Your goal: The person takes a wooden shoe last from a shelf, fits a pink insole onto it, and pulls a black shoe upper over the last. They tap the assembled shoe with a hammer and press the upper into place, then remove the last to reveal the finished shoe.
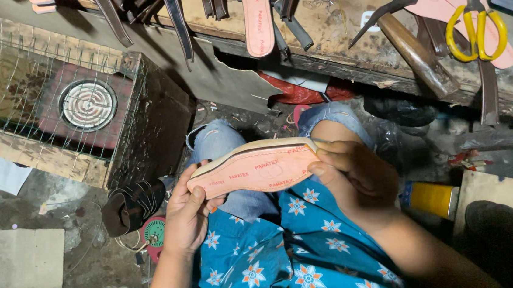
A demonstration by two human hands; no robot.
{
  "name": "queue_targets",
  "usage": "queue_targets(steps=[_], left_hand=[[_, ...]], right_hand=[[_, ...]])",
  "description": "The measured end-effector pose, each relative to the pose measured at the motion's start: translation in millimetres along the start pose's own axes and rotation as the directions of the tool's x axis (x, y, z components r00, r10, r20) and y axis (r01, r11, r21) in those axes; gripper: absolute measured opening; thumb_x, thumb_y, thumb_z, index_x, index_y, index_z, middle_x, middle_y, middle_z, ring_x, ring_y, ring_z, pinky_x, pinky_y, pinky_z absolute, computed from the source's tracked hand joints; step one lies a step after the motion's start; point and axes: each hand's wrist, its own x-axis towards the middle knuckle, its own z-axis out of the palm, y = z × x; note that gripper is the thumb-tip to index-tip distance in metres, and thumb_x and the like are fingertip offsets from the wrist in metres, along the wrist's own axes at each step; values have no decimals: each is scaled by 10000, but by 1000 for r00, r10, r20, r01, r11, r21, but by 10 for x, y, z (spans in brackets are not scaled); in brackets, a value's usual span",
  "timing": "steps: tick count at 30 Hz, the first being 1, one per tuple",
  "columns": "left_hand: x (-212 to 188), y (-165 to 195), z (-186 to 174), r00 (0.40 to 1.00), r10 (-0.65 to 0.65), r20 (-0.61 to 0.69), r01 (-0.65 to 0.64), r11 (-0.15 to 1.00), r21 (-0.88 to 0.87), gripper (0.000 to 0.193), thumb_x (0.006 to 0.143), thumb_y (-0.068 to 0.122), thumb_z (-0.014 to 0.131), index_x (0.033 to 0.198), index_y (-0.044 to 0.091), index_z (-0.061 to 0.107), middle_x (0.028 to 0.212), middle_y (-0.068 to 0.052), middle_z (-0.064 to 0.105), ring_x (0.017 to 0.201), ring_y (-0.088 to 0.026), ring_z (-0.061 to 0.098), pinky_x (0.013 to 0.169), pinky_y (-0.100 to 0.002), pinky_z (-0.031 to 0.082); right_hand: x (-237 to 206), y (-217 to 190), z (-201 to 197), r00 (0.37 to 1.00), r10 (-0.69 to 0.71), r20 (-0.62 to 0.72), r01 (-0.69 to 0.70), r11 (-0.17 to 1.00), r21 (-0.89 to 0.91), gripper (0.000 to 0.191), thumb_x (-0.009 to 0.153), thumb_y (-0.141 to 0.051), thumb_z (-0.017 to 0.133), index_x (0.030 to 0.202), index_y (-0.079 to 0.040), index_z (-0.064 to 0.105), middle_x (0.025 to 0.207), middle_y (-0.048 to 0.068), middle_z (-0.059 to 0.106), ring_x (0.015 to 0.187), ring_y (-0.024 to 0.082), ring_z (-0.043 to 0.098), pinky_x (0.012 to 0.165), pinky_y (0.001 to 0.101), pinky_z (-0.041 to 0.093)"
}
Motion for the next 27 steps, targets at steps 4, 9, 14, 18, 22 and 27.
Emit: queue_targets(steps=[4, 9, 14, 18, 22, 27], left_hand=[[1, 67, 93, 1000, -2, -11, 2, 1000, 11, 508, 977, 153, 649, 1455, 54, 509, 1422, -158, 596, 998, -251, 710, 796, -359, 600], [103, 247, 358, 994, -22, -106, 41, 983, 179, 483, 947, 133, 665, 1398, 0, 554, 1175, -166, 699, 786, -210, 716, 665, -305, 589], [394, 256, 707, 989, -42, -143, 112, 838, 534, 417, 928, 163, 699, 1303, -9, 637, 904, -90, 720, 592, -124, 654, 526, -251, 526], [539, 191, 840, 996, -31, -88, 73, 846, 528, 390, 907, 151, 697, 1265, 10, 634, 803, -59, 693, 508, -103, 596, 460, -250, 484], [648, 162, 822, 997, -47, -67, 76, 840, 537, 364, 913, 166, 697, 1237, 7, 652, 769, -47, 693, 477, -100, 585, 438, -252, 475], [626, 134, 755, 999, -9, -39, 27, 868, 496, 357, 927, 180, 693, 1234, 4, 651, 768, -38, 695, 477, -88, 575, 439, -245, 474]], right_hand=[[-75, 107, 16, 998, 69, -15, -69, 997, -31, 147, 907, -54, 779, 1018, -6, 694, 1046, 129, 745, 946, 197, 737, 878, 302, 573], [-112, 776, -82, 783, 616, 84, -622, 773, 127, 286, 872, -84, 764, 1109, 33, 655, 956, 112, 733, 847, 132, 679, 771, 272, 565], [-212, 1506, -176, 693, 649, 313, -721, 612, 325, 357, 889, -113, 698, 1216, 15, 635, 1002, 72, 742, 857, 110, 671, 780, 242, 530], [-175, 1433, -255, 817, 543, 195, -447, 809, -383, 299, 854, -176, 788, 1114, -33, 746, 1082, 180, 699, 957, 245, 687, 886, 340, 555], [98, 956, -111, 939, 47, 340, 74, 939, -335, 567, 797, -235, 768, 1302, -14, 634, 1351, 217, 614, 1261, 344, 581, 1103, 458, 400], [411, 522, 530, 796, -188, 576, 382, 894, -236, 740, 744, -355, 835, 1334, 37, 623, 1339, 202, 616, 1254, 386, 550, 1076, 567, 279]])
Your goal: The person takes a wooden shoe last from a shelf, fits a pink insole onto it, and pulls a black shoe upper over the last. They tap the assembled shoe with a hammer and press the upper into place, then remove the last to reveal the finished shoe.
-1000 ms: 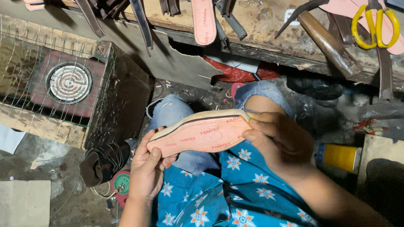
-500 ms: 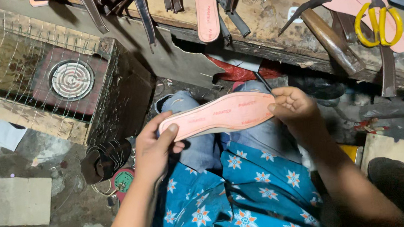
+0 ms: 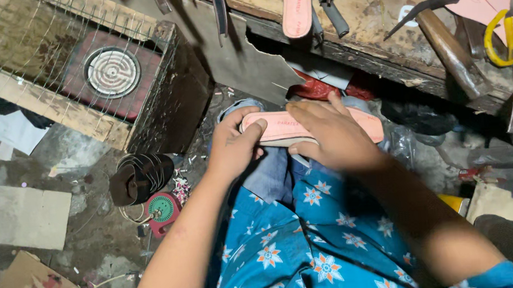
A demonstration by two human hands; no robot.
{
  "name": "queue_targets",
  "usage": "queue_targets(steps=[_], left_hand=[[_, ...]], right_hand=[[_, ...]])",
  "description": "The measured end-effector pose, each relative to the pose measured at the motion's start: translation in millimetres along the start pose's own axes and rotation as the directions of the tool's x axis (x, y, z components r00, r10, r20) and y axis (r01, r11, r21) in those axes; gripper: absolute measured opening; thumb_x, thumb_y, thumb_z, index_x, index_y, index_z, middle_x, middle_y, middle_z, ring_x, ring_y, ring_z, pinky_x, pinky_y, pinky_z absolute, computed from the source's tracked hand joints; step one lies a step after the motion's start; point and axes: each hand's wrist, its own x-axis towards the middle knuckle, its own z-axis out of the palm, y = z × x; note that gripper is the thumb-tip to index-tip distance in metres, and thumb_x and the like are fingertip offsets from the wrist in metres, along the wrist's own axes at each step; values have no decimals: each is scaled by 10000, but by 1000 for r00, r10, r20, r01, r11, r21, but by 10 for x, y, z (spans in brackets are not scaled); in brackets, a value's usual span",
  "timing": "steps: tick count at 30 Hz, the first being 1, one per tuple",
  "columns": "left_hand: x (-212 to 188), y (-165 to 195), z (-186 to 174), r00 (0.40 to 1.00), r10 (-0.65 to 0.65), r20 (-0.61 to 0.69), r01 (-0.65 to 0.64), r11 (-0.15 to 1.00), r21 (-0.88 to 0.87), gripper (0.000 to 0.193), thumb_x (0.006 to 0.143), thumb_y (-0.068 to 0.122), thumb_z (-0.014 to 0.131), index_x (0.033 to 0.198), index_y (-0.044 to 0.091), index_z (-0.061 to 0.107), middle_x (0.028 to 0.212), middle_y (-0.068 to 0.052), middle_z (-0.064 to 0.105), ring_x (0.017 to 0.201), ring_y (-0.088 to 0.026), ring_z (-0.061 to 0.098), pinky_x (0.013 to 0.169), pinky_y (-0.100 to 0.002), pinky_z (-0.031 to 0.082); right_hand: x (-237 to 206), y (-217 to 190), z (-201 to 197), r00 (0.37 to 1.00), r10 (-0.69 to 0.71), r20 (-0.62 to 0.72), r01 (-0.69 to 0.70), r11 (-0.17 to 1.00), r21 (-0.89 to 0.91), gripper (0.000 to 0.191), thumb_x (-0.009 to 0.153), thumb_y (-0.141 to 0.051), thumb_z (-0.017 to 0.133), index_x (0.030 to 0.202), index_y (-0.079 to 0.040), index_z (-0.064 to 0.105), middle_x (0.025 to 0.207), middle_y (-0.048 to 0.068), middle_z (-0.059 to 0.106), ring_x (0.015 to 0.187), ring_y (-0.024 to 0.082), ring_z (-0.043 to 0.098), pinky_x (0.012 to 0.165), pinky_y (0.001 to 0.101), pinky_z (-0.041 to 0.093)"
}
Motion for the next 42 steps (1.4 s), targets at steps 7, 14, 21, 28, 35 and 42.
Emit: queue_targets(steps=[7, 14, 21, 28, 35, 42], left_hand=[[-155, -49, -229, 976, 24, 218, -3, 995, -96, 507, 919, 204, 719, 1360, 39, 531, 1053, -51, 664, 738, -88, 660, 639, -243, 561], [-110, -211, -348, 910, 299, 286, -272, 953, -131, 674, 830, 34, 840, 1416, 27, 507, 1326, -44, 607, 1275, -151, 565, 1120, -321, 465], [-83, -267, -384, 907, 316, 278, -286, 947, -145, 661, 829, 25, 845, 1407, 24, 523, 1312, -49, 594, 1268, -152, 568, 1117, -325, 473], [-116, -71, -395, 894, 303, 331, -308, 951, -40, 720, 785, 53, 857, 1411, 57, 501, 1299, -47, 583, 1255, -145, 566, 1094, -308, 462], [-39, -70, -369, 898, 278, 341, -277, 959, -52, 605, 768, 32, 873, 1306, 37, 598, 1229, -38, 629, 1184, -142, 602, 1059, -309, 492], [8, -57, -364, 903, 278, 326, -292, 956, -5, 579, 748, 24, 872, 1264, 36, 609, 1165, -22, 640, 1123, -127, 606, 1016, -295, 494]], right_hand=[[240, -28, -41, 974, 161, 162, -198, 950, 241, 621, 655, -265, 877, 1202, -45, 684, 1160, 151, 675, 1123, 356, 605, 956, 455, 456], [381, 21, 11, 955, 183, 235, -245, 932, 269, 640, 593, -274, 904, 1143, -32, 682, 1108, 160, 674, 1071, 357, 630, 912, 420, 487], [385, -4, 46, 962, 179, 206, -224, 948, 224, 633, 580, -298, 910, 1126, -54, 702, 1097, 153, 681, 1082, 369, 607, 926, 441, 460], [381, -73, 28, 953, 218, 210, -256, 951, 173, 623, 560, -309, 911, 1093, -77, 686, 1087, 117, 672, 1056, 351, 594, 911, 451, 440], [386, -119, -23, 958, 200, 205, -233, 961, 150, 598, 578, -315, 898, 1090, -99, 677, 1068, 97, 650, 1056, 330, 591, 917, 446, 427], [371, 160, -119, 971, 23, 239, -76, 973, 218, 848, 592, -344, 966, 1316, -30, 653, 1265, 188, 641, 1230, 388, 513, 1050, 490, 352]])
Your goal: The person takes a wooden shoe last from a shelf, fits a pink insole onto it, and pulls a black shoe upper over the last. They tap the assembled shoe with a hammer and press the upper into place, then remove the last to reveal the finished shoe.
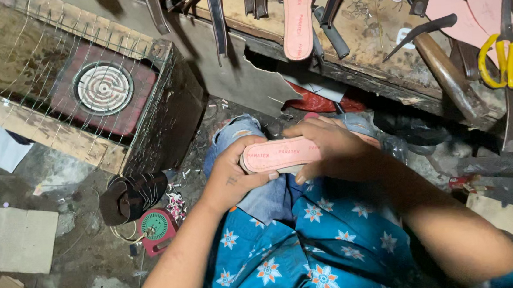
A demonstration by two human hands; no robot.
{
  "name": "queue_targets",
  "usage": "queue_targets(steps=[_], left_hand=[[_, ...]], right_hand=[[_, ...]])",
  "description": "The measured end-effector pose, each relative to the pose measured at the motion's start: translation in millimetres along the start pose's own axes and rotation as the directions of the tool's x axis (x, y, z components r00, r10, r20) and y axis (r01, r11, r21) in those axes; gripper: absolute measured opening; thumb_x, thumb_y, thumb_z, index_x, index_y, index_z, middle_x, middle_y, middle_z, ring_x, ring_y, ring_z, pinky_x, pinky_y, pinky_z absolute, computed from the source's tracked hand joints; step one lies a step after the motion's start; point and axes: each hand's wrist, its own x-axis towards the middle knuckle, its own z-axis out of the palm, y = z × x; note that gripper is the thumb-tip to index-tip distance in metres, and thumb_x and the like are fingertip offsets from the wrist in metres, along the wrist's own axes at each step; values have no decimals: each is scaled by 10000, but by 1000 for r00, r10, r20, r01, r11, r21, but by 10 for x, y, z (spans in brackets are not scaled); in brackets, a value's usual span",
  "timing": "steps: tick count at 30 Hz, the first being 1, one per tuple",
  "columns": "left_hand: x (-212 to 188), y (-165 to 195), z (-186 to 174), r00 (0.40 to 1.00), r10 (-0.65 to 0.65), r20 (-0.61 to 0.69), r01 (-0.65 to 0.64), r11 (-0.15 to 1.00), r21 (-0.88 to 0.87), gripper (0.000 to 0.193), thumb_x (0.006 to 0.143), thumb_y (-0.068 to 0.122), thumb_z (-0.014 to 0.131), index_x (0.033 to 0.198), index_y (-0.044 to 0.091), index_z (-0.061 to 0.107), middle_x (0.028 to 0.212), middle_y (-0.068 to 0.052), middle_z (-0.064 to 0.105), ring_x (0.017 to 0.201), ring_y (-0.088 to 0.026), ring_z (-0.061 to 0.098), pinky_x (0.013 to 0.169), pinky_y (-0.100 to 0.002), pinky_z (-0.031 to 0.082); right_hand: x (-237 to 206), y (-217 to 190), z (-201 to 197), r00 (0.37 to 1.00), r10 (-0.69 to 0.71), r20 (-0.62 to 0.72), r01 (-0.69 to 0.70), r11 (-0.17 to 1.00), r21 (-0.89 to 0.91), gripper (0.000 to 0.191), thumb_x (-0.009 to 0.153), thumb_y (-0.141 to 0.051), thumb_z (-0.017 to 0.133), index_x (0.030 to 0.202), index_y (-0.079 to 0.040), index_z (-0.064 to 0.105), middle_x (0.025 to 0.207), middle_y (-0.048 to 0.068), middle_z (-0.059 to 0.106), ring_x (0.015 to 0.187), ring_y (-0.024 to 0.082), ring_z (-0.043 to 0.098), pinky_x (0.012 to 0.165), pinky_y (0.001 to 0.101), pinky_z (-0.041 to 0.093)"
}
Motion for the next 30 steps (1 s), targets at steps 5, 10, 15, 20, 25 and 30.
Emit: queue_targets(steps=[5, 10, 15, 20, 25, 30], left_hand=[[44, -2, -6, 1000, -20, 11, 20, 1000, -5, 552, 759, 12, 862, 1257, 31, 624, 1159, -31, 650, 1116, -134, 609, 1010, -296, 491], [71, -23, 33, 997, -76, -17, 75, 996, -53, 591, 741, 22, 864, 1274, 37, 609, 1165, -23, 647, 1128, -130, 610, 1014, -299, 491], [131, -43, 32, 996, -87, -28, 86, 996, -35, 594, 744, 22, 867, 1281, 33, 613, 1173, -28, 653, 1137, -133, 613, 1026, -303, 490], [161, -73, 31, 991, -133, -28, 131, 989, -71, 596, 745, 25, 864, 1284, 37, 608, 1173, -24, 661, 1131, -125, 613, 1024, -300, 494], [151, -95, 42, 989, -146, -38, 143, 987, -68, 605, 746, 17, 867, 1290, 38, 602, 1167, -23, 661, 1126, -121, 613, 1016, -299, 499], [153, -104, 65, 988, -152, -36, 149, 985, -82, 609, 750, 7, 861, 1298, 37, 596, 1173, -28, 660, 1125, -123, 613, 1013, -300, 502]], right_hand=[[-14, 701, -434, 807, 466, -362, -313, 858, 407, 317, 955, -162, 709, 1250, -47, 681, 1135, 82, 740, 1012, 139, 678, 918, 301, 544], [203, 1725, -1030, 692, 323, -646, -434, 901, -15, 130, 1027, -103, 680, 1123, -49, 749, 1081, 119, 732, 1011, 269, 698, 913, 371, 537], [417, 2278, -1048, 791, 149, -594, -426, 830, -359, 244, 938, -53, 683, 1086, -193, 816, 1102, 96, 694, 1097, 374, 570, 955, 478, 441], [472, 2384, -989, 890, 33, -455, -275, 834, -478, 396, 906, -10, 618, 1162, -242, 811, 1162, 54, 684, 1164, 334, 510, 1003, 481, 329], [279, 2436, -1125, 864, 146, -482, -350, 862, -366, 273, 947, -27, 638, 1061, -212, 803, 1131, 27, 703, 1195, 326, 543, 1024, 485, 369], [172, 2460, -1138, 824, 138, -549, -323, 911, -256, 129, 989, -93, 683, 1072, -136, 772, 1152, 89, 669, 1209, 344, 556, 1067, 466, 435]])
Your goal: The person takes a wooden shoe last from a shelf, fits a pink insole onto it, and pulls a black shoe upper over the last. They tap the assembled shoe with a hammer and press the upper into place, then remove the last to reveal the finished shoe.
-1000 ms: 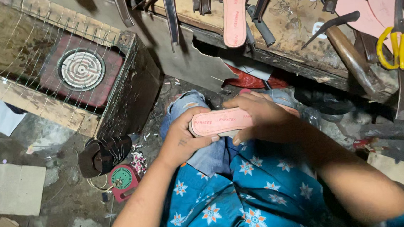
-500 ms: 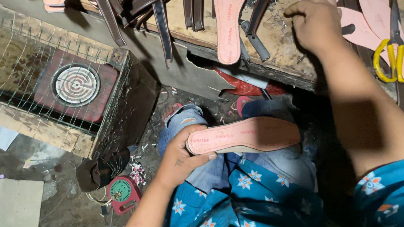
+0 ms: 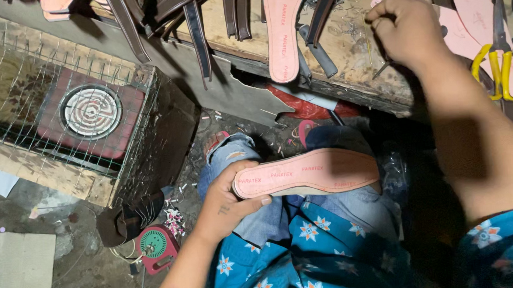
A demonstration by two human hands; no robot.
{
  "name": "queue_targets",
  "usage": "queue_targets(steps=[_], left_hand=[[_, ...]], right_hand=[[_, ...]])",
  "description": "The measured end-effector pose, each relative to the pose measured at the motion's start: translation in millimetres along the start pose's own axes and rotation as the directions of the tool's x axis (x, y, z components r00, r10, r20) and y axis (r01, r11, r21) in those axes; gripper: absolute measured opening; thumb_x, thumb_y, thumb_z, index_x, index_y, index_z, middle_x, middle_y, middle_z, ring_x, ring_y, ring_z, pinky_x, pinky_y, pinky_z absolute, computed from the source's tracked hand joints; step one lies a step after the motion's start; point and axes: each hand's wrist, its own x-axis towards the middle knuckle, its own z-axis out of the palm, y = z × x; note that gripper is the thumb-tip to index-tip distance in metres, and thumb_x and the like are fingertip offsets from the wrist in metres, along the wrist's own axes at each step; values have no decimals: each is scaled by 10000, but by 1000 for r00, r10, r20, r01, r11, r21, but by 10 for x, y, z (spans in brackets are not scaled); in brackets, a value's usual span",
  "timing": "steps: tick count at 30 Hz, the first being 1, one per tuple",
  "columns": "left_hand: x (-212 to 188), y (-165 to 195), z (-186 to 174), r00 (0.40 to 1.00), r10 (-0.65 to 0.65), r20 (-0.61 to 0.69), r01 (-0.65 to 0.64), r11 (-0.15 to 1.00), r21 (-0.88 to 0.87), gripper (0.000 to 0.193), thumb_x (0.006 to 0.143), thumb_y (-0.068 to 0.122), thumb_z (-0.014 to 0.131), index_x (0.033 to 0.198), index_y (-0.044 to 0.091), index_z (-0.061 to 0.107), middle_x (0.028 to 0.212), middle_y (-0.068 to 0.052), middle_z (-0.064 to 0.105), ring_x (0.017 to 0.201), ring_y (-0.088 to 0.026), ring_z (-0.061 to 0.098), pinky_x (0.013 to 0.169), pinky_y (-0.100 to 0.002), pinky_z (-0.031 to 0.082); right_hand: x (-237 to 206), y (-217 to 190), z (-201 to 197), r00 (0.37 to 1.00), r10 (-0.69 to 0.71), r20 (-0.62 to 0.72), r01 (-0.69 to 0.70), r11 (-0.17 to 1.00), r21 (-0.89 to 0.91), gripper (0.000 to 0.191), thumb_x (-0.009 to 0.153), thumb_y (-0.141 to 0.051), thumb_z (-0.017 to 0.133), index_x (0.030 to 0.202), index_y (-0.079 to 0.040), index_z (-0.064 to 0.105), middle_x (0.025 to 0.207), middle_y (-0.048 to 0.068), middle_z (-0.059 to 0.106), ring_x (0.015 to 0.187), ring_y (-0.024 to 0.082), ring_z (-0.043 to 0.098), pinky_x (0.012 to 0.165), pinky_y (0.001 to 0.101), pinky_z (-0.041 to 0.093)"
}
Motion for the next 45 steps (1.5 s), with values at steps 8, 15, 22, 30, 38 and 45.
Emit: queue_targets(steps=[8, 15, 22, 30, 38, 45], left_hand=[[1, 7, 13, 1000, -10, 4, 11, 1000, -18, 616, 750, 15, 855, 1305, 38, 589, 1181, -25, 656, 1129, -123, 611, 1017, -301, 501], [-3, 9, -12, 1000, 12, 10, -12, 1000, 5, 605, 758, 15, 861, 1300, 34, 593, 1185, -31, 651, 1140, -127, 607, 1028, -304, 493], [3, -4, -18, 1000, 28, 6, -28, 999, 15, 604, 755, 15, 864, 1297, 35, 598, 1192, -30, 649, 1146, -127, 604, 1034, -302, 488], [-38, -19, -28, 1000, 28, -1, -28, 999, 15, 614, 757, -1, 861, 1306, 28, 587, 1180, -26, 650, 1131, -122, 607, 1019, -300, 496], [-5, -53, 6, 1000, -11, 3, 11, 999, -45, 634, 760, -5, 856, 1326, 25, 571, 1179, -28, 655, 1123, -117, 612, 1014, -300, 507], [24, -71, 3, 999, -35, 6, 36, 996, -79, 635, 766, -10, 851, 1333, 22, 567, 1176, -28, 658, 1118, -118, 615, 1011, -304, 510]], right_hand=[[111, -191, 217, 1000, -8, -29, 8, 1000, -21, 128, 932, -99, 696, 1016, -131, 788, 1151, 89, 675, 1171, 349, 532, 1048, 474, 380], [303, -383, 289, 999, -30, -41, 29, 999, -30, 97, 922, -152, 722, 987, -153, 794, 1138, 53, 690, 1165, 344, 532, 994, 475, 346], [385, -481, 559, 995, 50, -88, -70, 969, -238, 96, 922, -204, 748, 891, -118, 777, 985, 102, 700, 1089, 354, 557, 968, 490, 339], [319, -157, 399, 981, 138, -138, -161, 972, -170, 93, 975, -168, 712, 950, -119, 787, 1133, 167, 665, 1123, 396, 551, 946, 529, 361], [320, -236, 378, 976, 129, -178, -142, 988, -65, 185, 855, -235, 843, 1015, -150, 811, 1100, 102, 664, 1125, 371, 503, 922, 505, 328], [435, -143, 660, 958, 148, -245, -161, 986, -36, 42, 859, -189, 812, 891, -167, 796, 1089, 26, 681, 1141, 319, 505, 950, 476, 313]])
